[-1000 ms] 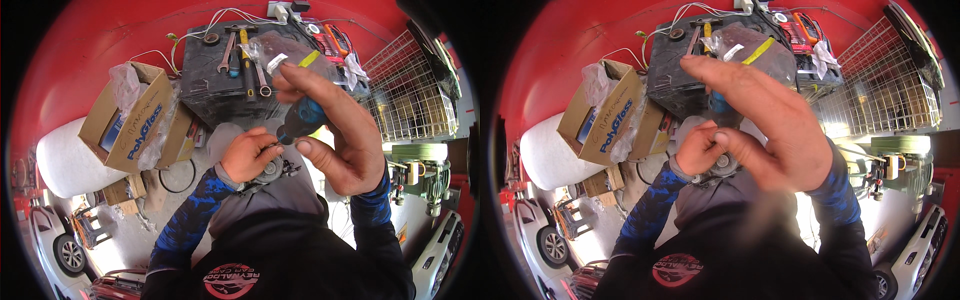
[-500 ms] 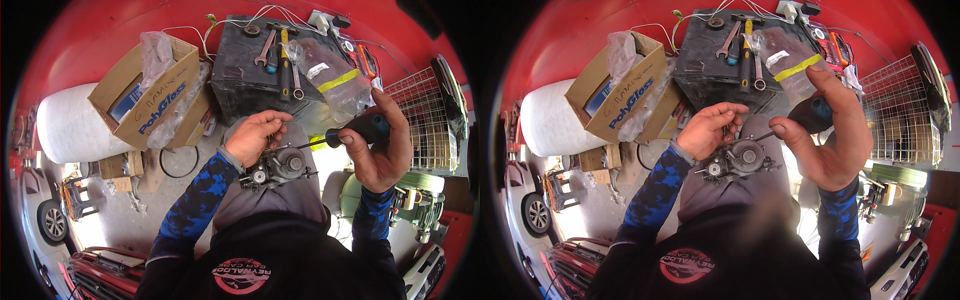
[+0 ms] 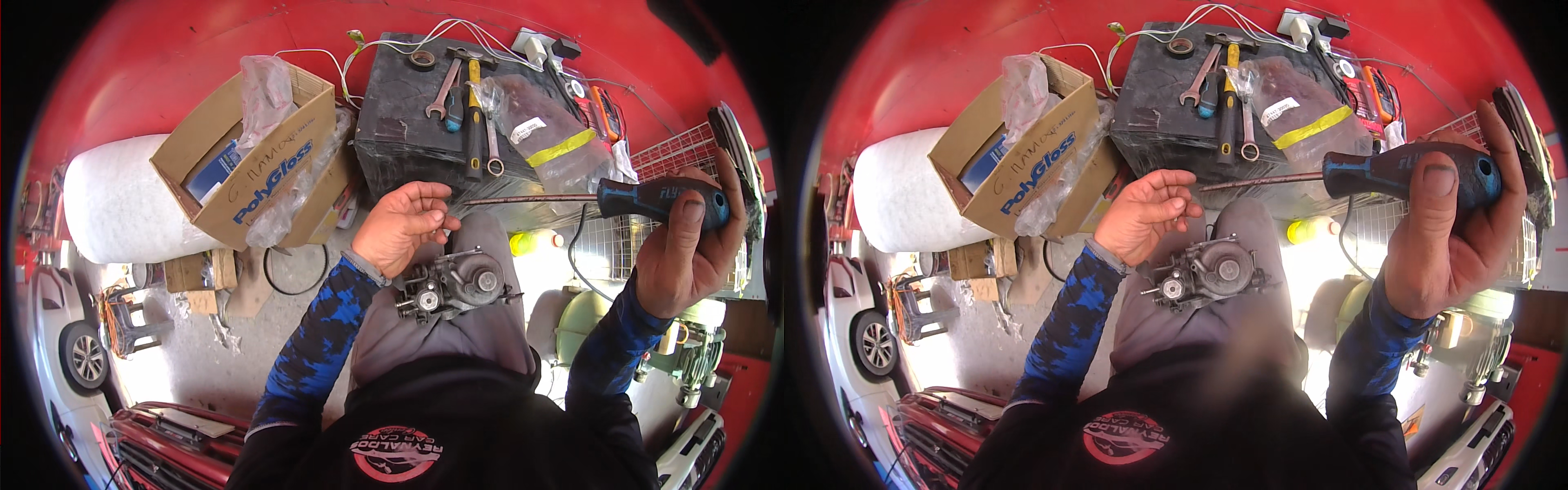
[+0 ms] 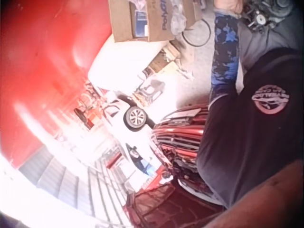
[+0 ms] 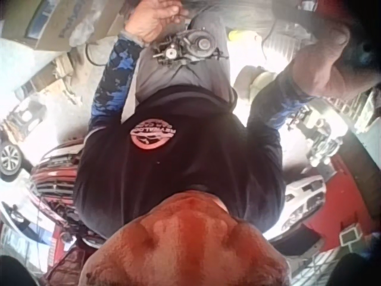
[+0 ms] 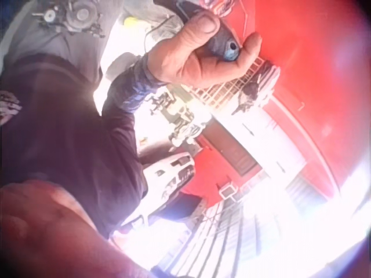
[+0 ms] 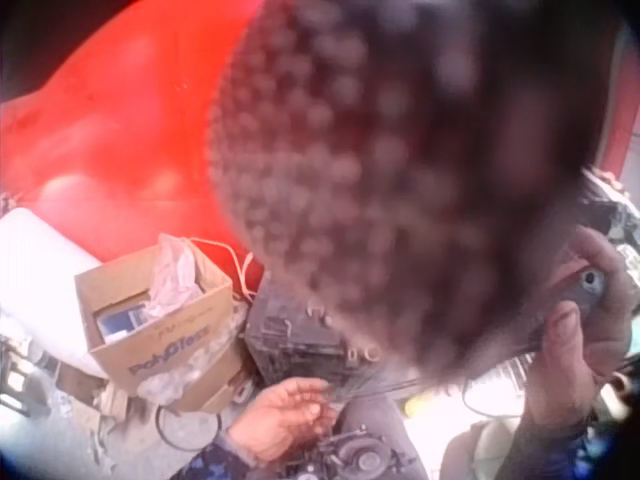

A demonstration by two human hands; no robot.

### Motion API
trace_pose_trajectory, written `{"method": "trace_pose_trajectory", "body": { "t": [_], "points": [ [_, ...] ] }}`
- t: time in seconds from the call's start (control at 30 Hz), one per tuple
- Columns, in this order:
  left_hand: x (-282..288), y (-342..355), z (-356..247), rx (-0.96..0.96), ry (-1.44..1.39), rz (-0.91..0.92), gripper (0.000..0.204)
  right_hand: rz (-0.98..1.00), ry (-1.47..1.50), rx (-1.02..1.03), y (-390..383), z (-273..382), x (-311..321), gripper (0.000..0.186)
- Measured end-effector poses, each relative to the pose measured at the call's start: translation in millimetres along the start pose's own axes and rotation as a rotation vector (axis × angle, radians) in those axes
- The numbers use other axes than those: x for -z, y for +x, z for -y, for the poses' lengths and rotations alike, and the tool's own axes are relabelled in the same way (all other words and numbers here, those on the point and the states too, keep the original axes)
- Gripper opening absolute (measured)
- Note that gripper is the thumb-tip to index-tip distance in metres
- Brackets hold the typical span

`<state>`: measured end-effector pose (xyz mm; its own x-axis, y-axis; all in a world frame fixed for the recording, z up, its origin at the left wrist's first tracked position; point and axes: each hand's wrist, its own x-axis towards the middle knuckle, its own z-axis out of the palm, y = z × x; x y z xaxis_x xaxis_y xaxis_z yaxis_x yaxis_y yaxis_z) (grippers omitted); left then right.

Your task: The person is assembling and adjusting components of a carburetor, including inserting a spring and tightening screws.

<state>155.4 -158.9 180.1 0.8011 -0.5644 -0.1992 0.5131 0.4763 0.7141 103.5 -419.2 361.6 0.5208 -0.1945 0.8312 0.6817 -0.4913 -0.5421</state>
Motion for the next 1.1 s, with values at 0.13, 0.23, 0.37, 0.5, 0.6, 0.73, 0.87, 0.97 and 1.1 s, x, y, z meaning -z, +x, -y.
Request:
{"method": "trace_pose_trajectory", "body": {
  "t": [0.13,0.23,0.37,0.5,0.6,0.73,0.87,0.97,1.1],
  "points": [
    [5.3,-0.4,-2.8,0.025,-0.041,-0.026,0.030,-0.072,0.078,-0.136,-3.6,-31.8,9.8,0.042],
    [8.9,0.2,-0.9,0.012,-0.136,-0.019,0.025,-0.105,0.157,-0.239,-10.1,-40.7,3.0,0.038],
    [8.9,1.3,1.4,-0.065,-0.178,0.020,0.022,-0.150,0.221,-0.352,-13.4,-47.7,-2.6,0.035],
    [8.5,-0.2,0.6,-0.063,-0.164,0.061,0.024,-0.131,0.222,-0.376,-16.2,-55.7,-0.1,0.035],
    [4.2,-0.5,0.0,-0.074,-0.190,0.076,0.025,-0.133,0.241,-0.414,-17.5,-58.0,-0.1,0.036],
    [3.4,0.2,0.2,-0.060,-0.182,0.089,0.026,-0.121,0.239,-0.432,-17.6,-61.2,4.7,0.035],
    [-0.1,-2.7,-3.7,-0.099,-0.091,0.092,0.027,-0.123,0.197,-0.469,-13.8,-55.4,3.0,0.035],
    [-6.7,-6.8,-8.0,-0.134,0.052,0.048,0.030,-0.094,0.123,-0.506,-12.0,-51.6,4.7,0.035],
    [-9.5,-3.6,-3.7,-0.259,0.175,0.012,0.033,-0.096,-0.060,-0.568,-13.8,-49.2,3.7,0.035]
  ]
}}
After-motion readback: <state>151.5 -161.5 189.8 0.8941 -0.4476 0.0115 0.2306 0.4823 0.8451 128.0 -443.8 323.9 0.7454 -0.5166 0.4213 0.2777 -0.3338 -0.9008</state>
